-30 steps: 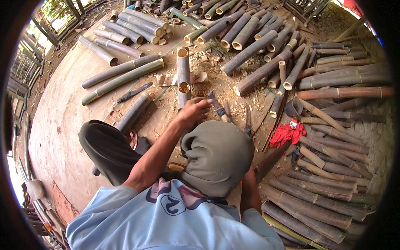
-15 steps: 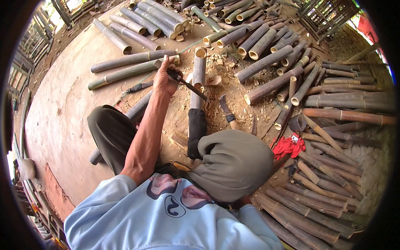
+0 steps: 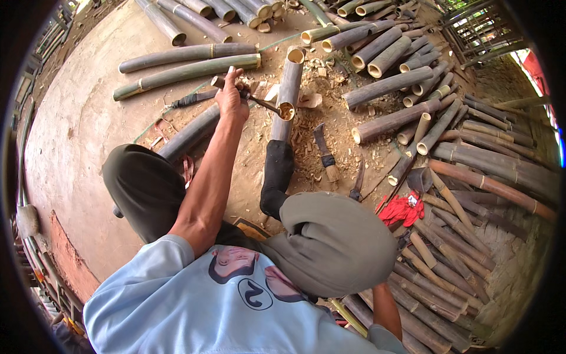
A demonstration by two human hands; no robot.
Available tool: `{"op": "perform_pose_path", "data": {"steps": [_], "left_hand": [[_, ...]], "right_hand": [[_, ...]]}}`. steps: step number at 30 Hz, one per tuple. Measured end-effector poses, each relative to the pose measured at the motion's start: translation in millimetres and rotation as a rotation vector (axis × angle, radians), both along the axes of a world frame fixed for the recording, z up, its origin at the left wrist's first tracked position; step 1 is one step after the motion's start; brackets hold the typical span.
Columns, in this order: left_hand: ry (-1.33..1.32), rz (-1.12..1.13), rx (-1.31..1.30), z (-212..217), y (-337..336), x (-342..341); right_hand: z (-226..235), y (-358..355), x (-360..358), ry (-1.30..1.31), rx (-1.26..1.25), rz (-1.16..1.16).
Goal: The person carves and saws bamboo segments using a knife and a hand saw while sitting on the ground.
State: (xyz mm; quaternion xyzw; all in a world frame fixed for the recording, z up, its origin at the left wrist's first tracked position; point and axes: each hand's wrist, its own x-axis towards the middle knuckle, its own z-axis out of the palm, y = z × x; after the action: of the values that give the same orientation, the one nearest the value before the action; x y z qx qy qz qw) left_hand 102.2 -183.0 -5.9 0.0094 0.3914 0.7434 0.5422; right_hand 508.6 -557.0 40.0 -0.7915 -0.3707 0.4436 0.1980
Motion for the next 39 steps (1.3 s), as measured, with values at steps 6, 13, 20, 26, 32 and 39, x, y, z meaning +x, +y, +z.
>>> {"op": "perform_pose_path", "data": {"steps": [6, 13, 20, 26, 32, 39], "left_hand": [[-0.028, -0.067, 0.034, -31.1, 19.8, 32.1], [-0.095, -0.120, 0.023, -27.2, 20.7, 59.6], [0.028, -0.153, 0.068, -27.5, 3.0, 64.7], [-0.035, -0.168, 0.176, -8.0, -8.6, 80.9], [0.076, -0.280, 0.207, -17.6, -15.0, 80.4], [0.246, -0.336, 0.065, -28.3, -22.3, 85.8]], "right_hand": [[79.8, 103.4, -31.6, 0.143, 0.163, 0.266], [129.5, 298.0, -136.8, -0.079, 0.456, 0.661], [131.2, 372.1, -215.5, -0.268, 0.783, 1.073], [164.4, 393.1, -241.8, -0.803, 0.483, 1.534], [158.8, 380.4, -241.8, -0.529, 0.660, 1.349], [168.7, 377.2, -236.0, -0.716, 0.215, 1.341]]}}
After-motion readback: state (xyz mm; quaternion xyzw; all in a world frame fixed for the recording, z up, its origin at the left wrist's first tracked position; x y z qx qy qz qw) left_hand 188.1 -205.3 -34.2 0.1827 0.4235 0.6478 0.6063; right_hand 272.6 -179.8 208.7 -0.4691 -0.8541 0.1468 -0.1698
